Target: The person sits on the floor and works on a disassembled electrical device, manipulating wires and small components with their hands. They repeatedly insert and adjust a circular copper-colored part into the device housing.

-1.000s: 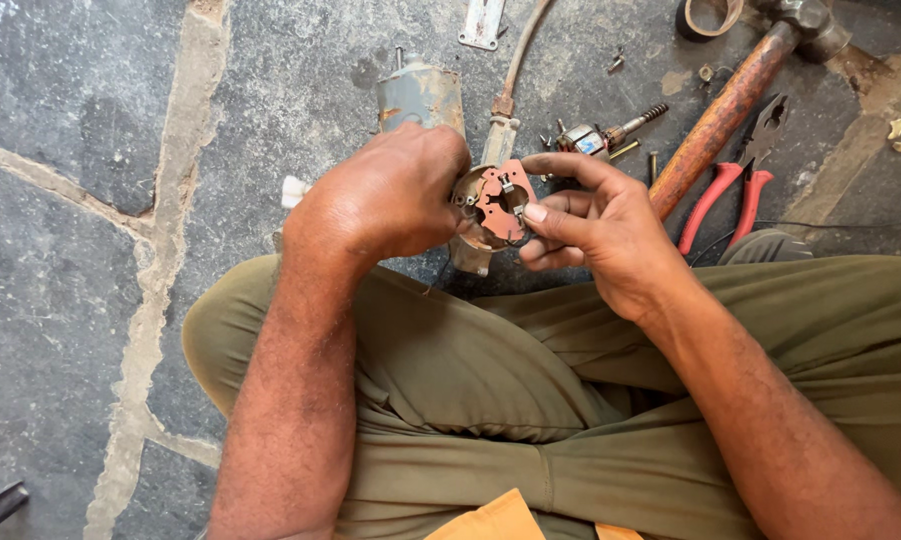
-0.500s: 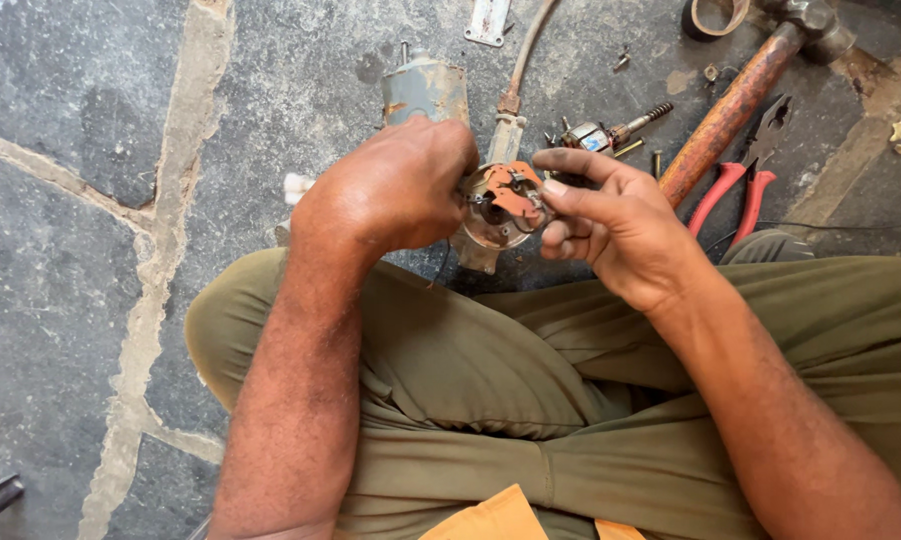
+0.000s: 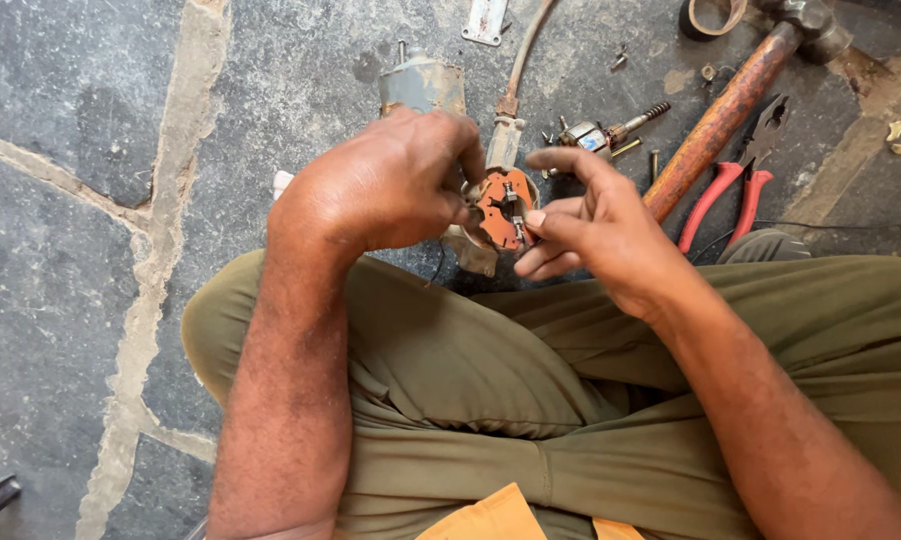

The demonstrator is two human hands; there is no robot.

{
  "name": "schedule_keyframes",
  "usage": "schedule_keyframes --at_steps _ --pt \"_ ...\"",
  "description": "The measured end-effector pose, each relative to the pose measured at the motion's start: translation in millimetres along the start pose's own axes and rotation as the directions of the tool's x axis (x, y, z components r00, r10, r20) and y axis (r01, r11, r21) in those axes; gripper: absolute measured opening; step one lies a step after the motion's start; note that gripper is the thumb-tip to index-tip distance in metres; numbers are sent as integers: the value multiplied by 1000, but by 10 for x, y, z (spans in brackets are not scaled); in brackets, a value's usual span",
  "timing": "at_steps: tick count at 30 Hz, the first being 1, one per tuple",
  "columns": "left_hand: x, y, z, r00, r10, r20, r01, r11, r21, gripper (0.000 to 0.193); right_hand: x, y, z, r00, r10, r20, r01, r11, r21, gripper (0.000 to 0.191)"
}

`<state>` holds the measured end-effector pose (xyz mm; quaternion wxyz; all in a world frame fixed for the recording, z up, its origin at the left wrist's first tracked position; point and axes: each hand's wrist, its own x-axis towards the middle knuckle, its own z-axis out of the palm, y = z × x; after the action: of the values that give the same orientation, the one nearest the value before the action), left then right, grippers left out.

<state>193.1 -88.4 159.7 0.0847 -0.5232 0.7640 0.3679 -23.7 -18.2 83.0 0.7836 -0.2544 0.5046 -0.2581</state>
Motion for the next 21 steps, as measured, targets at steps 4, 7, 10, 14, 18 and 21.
schedule_keyframes --at_steps 4,7,10,14,18,21 --pt "-1 36 25 1000 4 -20 -3 1000 21 28 -45 -32 31 978 -206 -31 177 902 -395 52" --pt "12 65 67 995 -95 32 93 994 61 32 -84 -40 54 900 -434 -34 282 642 -713 49" --pt "15 55 83 995 -101 24 98 989 108 36 -84 -40 84 872 -489 -11 301 556 -775 48" --pt "21 37 103 997 -71 -22 73 988 139 39 -110 -14 121 778 -615 130 392 313 -865 47" --pt "30 37 102 993 -111 26 105 980 171 25 -118 -6 127 754 -633 175 422 262 -868 46" --pt "36 54 93 989 -140 43 130 977 171 24 -113 -34 119 757 -618 212 472 293 -832 45"
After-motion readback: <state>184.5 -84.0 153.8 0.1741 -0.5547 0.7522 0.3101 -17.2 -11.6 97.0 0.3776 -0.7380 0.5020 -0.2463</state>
